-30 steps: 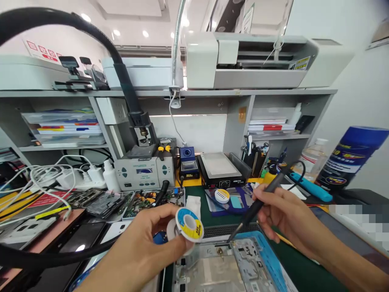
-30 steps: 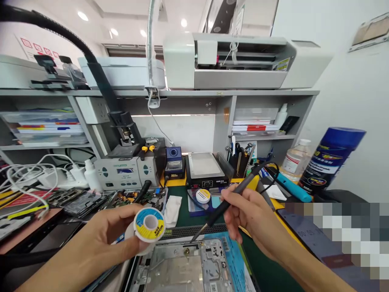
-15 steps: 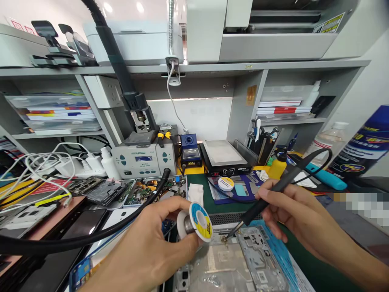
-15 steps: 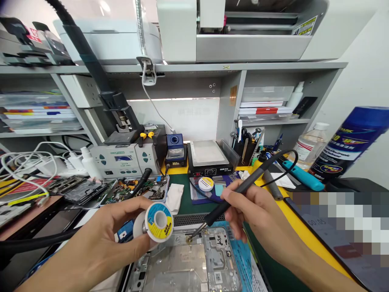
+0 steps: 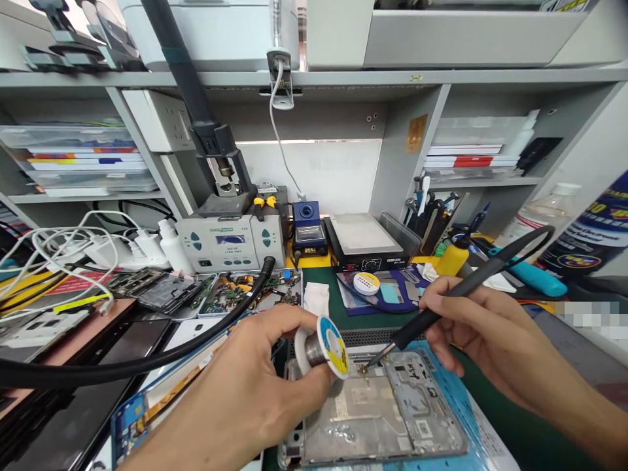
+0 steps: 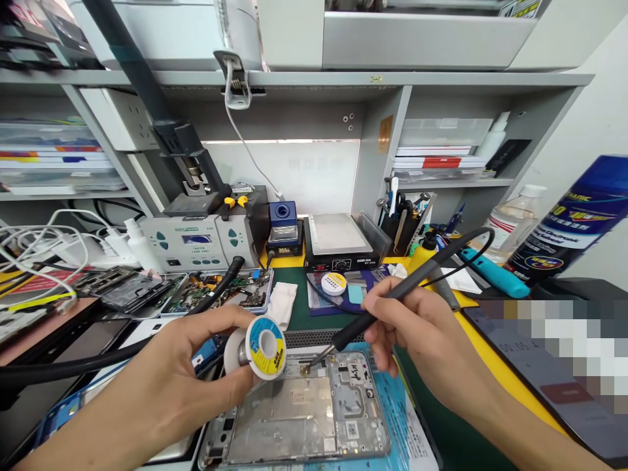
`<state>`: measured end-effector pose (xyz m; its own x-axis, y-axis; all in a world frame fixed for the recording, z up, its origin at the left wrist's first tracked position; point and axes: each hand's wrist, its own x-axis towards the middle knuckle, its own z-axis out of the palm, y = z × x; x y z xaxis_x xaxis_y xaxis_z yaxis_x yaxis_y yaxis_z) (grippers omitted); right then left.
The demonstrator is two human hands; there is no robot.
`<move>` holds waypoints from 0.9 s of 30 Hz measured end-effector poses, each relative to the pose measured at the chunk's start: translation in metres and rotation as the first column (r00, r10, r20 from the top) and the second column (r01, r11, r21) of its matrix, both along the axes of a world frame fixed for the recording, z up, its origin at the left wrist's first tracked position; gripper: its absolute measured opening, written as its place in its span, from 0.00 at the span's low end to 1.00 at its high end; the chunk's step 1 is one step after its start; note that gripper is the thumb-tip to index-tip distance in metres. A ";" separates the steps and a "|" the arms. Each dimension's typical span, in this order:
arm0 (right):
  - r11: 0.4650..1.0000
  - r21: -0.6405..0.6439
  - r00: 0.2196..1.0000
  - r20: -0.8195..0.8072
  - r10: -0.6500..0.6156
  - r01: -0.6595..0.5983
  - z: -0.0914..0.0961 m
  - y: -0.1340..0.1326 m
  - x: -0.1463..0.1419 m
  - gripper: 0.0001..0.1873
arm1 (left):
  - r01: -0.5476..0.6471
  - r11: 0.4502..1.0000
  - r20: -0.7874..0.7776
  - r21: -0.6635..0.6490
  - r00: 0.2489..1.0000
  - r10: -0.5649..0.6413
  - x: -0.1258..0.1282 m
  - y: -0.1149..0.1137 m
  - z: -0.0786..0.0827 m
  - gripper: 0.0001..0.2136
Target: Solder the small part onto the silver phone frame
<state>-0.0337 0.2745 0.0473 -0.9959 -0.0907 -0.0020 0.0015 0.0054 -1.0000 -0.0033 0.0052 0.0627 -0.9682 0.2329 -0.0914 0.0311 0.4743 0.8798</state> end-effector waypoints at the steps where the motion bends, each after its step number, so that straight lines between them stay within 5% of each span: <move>1: 1.000 -0.004 1.000 0.002 -0.002 0.002 0.000 0.000 0.000 0.14 | 0.005 1.000 0.002 0.000 1.000 -0.005 0.000 0.000 0.000 0.16; 16: 0.999 0.039 1.000 0.018 -0.005 0.005 0.000 -0.001 0.001 0.14 | 0.047 0.999 0.027 -0.016 0.999 -0.047 0.003 -0.002 0.007 0.09; 27: 0.998 0.055 1.000 -0.015 -0.009 0.010 -0.001 -0.001 -0.001 0.13 | 0.060 0.997 -0.045 -0.042 0.997 -0.062 0.001 -0.003 -0.009 0.05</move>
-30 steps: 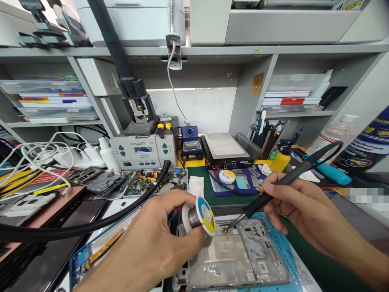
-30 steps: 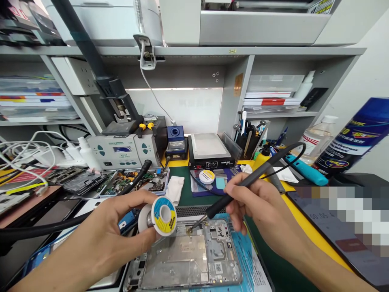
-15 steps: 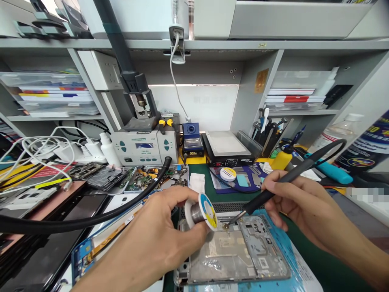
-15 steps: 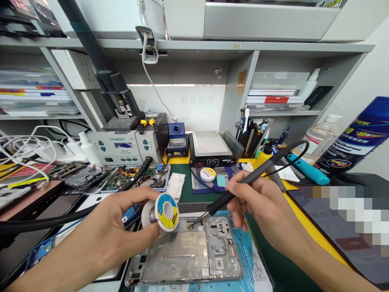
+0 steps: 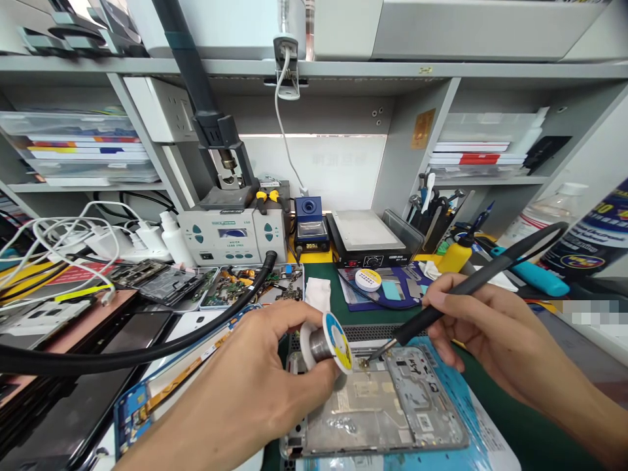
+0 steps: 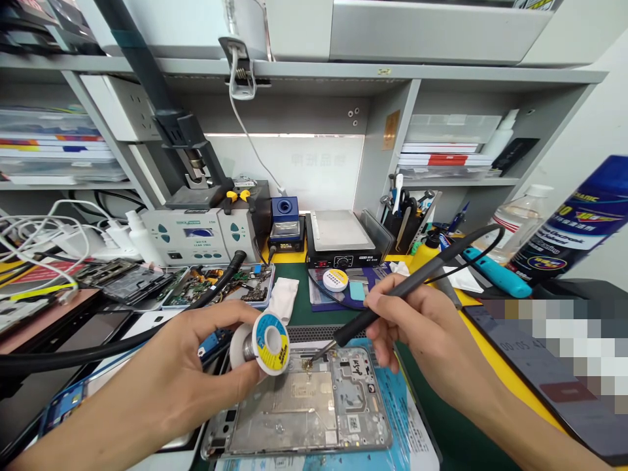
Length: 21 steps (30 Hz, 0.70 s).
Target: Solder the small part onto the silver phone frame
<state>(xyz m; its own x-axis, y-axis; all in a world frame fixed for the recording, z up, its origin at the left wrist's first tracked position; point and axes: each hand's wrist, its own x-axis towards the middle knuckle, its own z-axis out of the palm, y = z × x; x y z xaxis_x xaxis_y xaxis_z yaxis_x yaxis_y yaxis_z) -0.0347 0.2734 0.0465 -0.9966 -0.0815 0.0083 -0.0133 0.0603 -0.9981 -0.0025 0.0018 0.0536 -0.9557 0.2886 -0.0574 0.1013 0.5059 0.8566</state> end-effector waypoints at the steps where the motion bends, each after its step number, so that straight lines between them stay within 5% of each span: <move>1: 1.000 0.004 1.000 -0.004 0.002 -0.002 0.000 0.001 0.000 0.12 | -0.001 1.000 0.003 0.000 1.000 0.001 0.000 0.000 -0.001 0.05; 11: 1.000 0.018 0.998 -0.060 0.011 -0.010 -0.003 0.005 0.003 0.12 | -0.030 0.999 0.042 -0.028 0.999 0.031 0.001 0.003 0.012 0.10; 21: 1.000 0.017 0.998 -0.059 0.016 -0.015 -0.003 0.003 0.006 0.12 | 0.009 1.000 -0.028 -0.014 1.000 -0.010 0.001 0.002 0.001 0.05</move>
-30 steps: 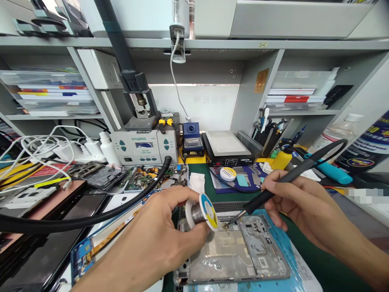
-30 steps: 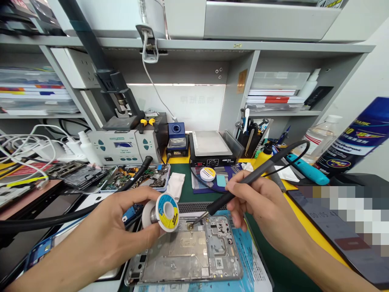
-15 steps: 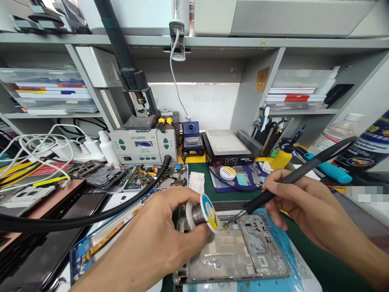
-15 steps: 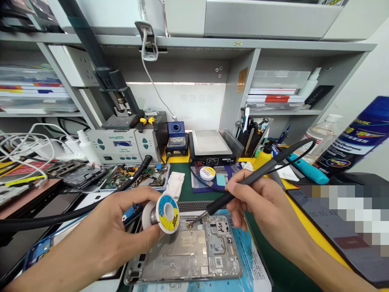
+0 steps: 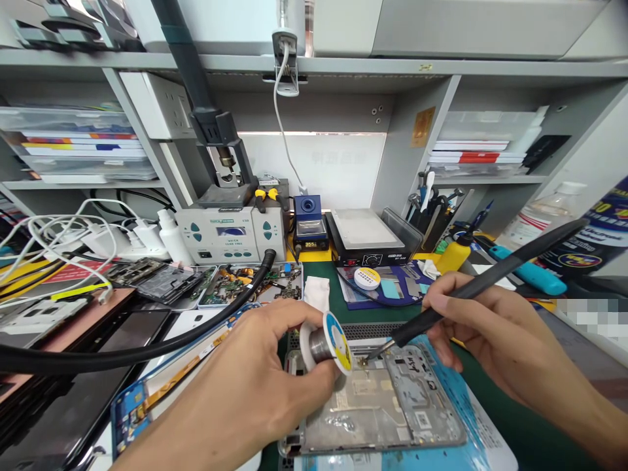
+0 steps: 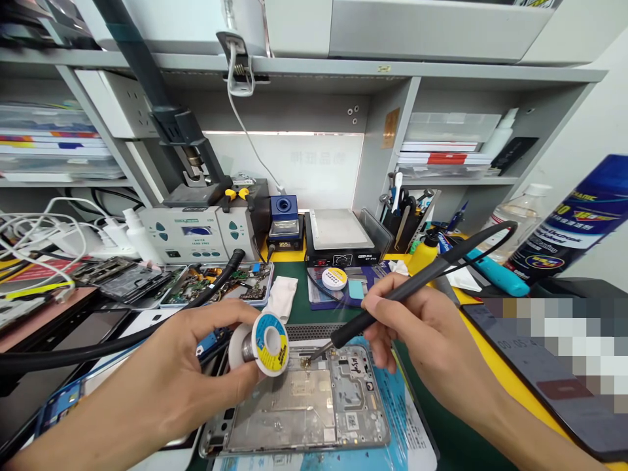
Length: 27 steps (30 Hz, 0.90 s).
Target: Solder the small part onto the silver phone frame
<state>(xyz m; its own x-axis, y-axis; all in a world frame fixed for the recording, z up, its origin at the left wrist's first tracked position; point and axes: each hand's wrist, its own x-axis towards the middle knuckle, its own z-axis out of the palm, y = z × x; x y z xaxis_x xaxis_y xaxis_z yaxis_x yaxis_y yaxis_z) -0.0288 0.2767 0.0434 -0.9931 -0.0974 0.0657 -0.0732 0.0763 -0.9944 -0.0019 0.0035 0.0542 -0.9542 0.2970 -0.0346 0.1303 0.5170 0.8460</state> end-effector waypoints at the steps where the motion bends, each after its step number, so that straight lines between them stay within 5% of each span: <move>1: 1.000 0.002 1.000 -0.001 0.001 -0.001 0.000 0.000 0.000 0.12 | 0.005 1.000 -0.007 -0.004 1.000 -0.005 0.000 0.000 -0.001 0.05; 17: 0.999 -0.024 0.999 -0.038 0.020 -0.021 -0.003 0.000 -0.002 0.13 | -0.004 0.998 0.032 -0.059 0.999 0.006 0.000 0.005 0.021 0.03; 27: 0.999 -0.025 0.999 -0.035 0.018 -0.019 -0.003 -0.001 -0.001 0.13 | -0.001 0.996 0.014 -0.094 1.000 0.002 0.001 0.005 0.018 0.03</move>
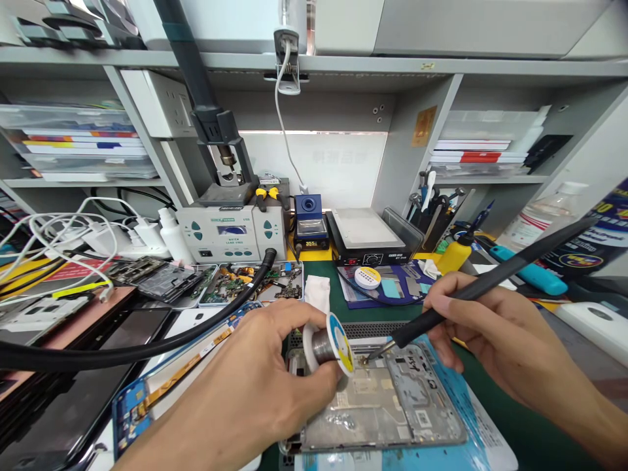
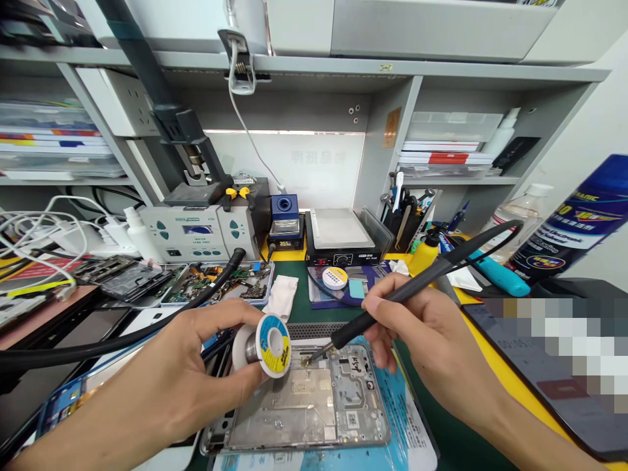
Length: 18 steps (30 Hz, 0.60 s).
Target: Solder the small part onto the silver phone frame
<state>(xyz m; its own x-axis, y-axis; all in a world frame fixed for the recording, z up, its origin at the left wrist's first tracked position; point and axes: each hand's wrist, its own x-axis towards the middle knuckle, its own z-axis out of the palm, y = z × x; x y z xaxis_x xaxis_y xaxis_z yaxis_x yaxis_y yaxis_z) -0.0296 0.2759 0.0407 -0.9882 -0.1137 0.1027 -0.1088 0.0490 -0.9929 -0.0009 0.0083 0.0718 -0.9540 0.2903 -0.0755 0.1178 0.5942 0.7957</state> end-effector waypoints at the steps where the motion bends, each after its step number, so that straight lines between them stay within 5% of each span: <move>1: 1.000 -0.002 1.000 -0.001 -0.001 0.001 0.000 0.000 0.000 0.13 | -0.003 1.000 0.000 -0.003 1.000 0.003 0.000 0.000 -0.001 0.03; 11: 1.000 -0.001 1.000 -0.017 0.002 -0.002 0.000 0.002 0.002 0.12 | 0.009 1.000 -0.061 0.010 0.998 -0.008 0.000 -0.006 -0.019 0.04; 18: 1.000 0.008 0.999 -0.035 0.002 -0.002 0.000 0.003 0.003 0.11 | 0.019 0.999 -0.053 0.031 0.998 -0.017 0.000 0.001 -0.006 0.02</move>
<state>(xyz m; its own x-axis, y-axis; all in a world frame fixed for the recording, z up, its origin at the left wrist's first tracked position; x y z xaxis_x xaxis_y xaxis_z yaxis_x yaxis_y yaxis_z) -0.0269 0.2788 0.0407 -0.9838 -0.1166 0.1364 -0.1437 0.0569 -0.9880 -0.0008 0.0090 0.0660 -0.9510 0.3088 -0.0160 0.1703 0.5663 0.8064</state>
